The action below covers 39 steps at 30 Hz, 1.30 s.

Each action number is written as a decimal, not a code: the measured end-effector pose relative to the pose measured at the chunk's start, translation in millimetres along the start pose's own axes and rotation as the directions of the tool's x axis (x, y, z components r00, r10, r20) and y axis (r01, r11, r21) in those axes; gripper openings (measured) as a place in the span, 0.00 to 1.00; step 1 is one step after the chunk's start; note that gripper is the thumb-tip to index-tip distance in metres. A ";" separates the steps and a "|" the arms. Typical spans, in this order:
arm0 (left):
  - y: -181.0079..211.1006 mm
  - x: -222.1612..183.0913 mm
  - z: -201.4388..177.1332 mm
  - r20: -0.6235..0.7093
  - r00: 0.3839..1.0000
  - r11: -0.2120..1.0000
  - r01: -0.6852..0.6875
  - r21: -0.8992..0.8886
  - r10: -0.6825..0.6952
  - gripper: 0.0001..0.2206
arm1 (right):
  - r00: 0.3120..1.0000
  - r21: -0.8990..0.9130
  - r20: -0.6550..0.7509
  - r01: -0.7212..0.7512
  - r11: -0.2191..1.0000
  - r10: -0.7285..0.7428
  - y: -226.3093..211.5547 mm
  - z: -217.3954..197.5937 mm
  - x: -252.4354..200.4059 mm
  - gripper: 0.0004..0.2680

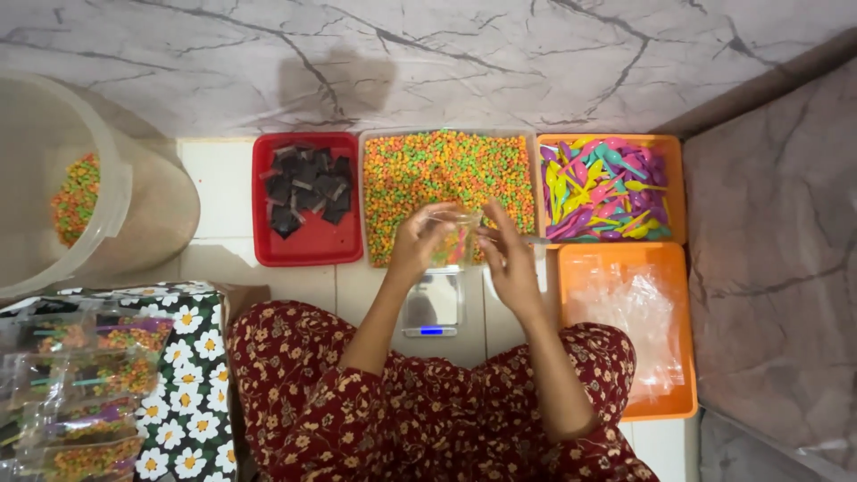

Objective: Filling small plastic bags with colorful sprinkles, weighing them on a digital scale, and organizing them into a tray.

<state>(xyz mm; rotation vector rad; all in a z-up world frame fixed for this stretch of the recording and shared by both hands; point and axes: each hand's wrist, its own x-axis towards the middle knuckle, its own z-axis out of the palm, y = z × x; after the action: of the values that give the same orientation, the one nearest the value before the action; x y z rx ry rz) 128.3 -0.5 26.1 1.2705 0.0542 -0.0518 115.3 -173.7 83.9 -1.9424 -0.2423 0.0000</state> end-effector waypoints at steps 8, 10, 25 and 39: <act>30.4 -30.8 4.9 0.083 0.987 0.990 -0.139 0.004 0.138 0.24 | 0.988 -0.180 -0.018 0.147 0.973 -0.153 -21.3 13.9 -15.4 0.15; 39.5 -44.2 3.2 0.115 0.984 0.991 -0.137 0.002 0.135 0.24 | 0.984 -0.162 -0.032 0.165 0.973 -0.173 -21.4 10.0 -24.8 0.13; -21.8 -156.7 -101.8 -0.259 0.966 0.956 0.098 0.275 -0.025 0.16 | 0.909 0.177 -0.226 -0.315 0.932 0.350 80.5 20.5 -131.4 0.03; -42.3 -170.4 -103.3 -0.213 0.975 0.910 0.149 0.387 -0.069 0.17 | 0.698 0.133 -0.377 -0.610 0.781 0.609 141.7 4.6 -156.9 0.15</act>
<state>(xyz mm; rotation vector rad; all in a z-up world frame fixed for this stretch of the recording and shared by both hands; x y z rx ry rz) -45.8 87.3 -32.9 1.6820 0.2978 -0.0354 -14.8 -246.4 -66.1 -1.8900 0.6949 0.0384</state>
